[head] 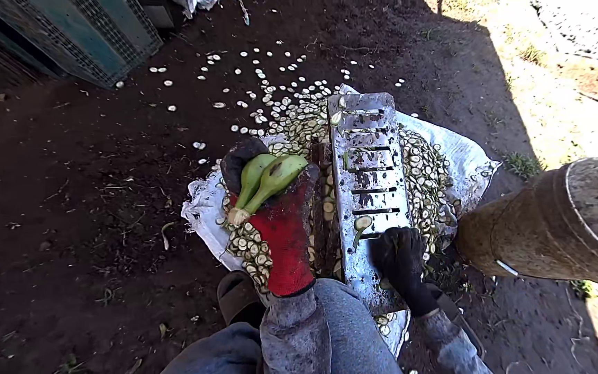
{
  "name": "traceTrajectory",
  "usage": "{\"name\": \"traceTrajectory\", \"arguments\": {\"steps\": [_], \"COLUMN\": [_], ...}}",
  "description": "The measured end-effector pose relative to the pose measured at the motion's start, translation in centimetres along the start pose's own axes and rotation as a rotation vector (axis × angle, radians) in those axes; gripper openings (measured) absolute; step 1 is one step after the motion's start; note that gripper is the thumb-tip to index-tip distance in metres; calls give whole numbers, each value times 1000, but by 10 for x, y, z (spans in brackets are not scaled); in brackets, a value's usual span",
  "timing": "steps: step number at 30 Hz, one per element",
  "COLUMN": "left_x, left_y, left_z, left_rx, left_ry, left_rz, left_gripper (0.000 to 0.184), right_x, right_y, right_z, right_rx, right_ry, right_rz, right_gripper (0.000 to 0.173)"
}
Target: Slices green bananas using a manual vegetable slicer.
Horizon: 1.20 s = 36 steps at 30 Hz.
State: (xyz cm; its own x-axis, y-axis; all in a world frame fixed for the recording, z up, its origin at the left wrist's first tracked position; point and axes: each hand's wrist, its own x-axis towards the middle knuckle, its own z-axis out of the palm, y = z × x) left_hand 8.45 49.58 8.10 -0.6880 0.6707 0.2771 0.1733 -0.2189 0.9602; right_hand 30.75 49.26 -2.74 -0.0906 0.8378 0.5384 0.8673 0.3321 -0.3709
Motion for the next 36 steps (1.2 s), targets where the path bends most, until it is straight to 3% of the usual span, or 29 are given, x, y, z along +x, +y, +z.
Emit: {"name": "traceTrajectory", "arguments": {"steps": [2,4,7,9,11,13,16,19,23,25,27,32,34,36], "left_x": [-5,-4,-3,0,0,-2,-1,-4,-2,-3,-4,0,1,-3], "left_y": [-3,-6,-5,-7,-11,-8,-7,-4,-3,-3,-2,-5,-4,-4], "left_z": [-1,-1,-3,-4,-4,-4,-3,1,2,3,1,2,5,5], "left_rx": [1,6,150,77,-38,-5,-33,-30,8,51,50,-38,-14,50], "left_ry": [-32,-47,-41,-15,0,3,-13,-12,-11,33,15,13,4,-41], "left_rz": [-5,31,-3,-13,-2,-8,50,21,-13,-89,-99,-34,-16,-15], "left_gripper": [46,49,48,51,60,57,54,53,53,54,55,55,57,55], "right_x": [25,93,197,220,183,104,1,22,156,193,175,10,-3,30], "right_y": [3,9,7,3,0,5,13,14,14,9,8,15,13,13], "right_z": [15,45,83,92,72,39,16,25,75,86,76,18,15,26], "right_rx": [-15,-66,-240,-279,-216,-69,18,-62,-208,-267,-244,-125,-145,-140], "right_ry": [40,8,-106,-149,-173,-184,11,11,-104,-135,-121,-81,-28,-88], "right_rz": [-48,-63,51,104,71,42,-22,-38,95,150,146,66,36,81], "right_gripper": [26,30,45,47,42,36,26,30,47,55,55,42,40,43]}}
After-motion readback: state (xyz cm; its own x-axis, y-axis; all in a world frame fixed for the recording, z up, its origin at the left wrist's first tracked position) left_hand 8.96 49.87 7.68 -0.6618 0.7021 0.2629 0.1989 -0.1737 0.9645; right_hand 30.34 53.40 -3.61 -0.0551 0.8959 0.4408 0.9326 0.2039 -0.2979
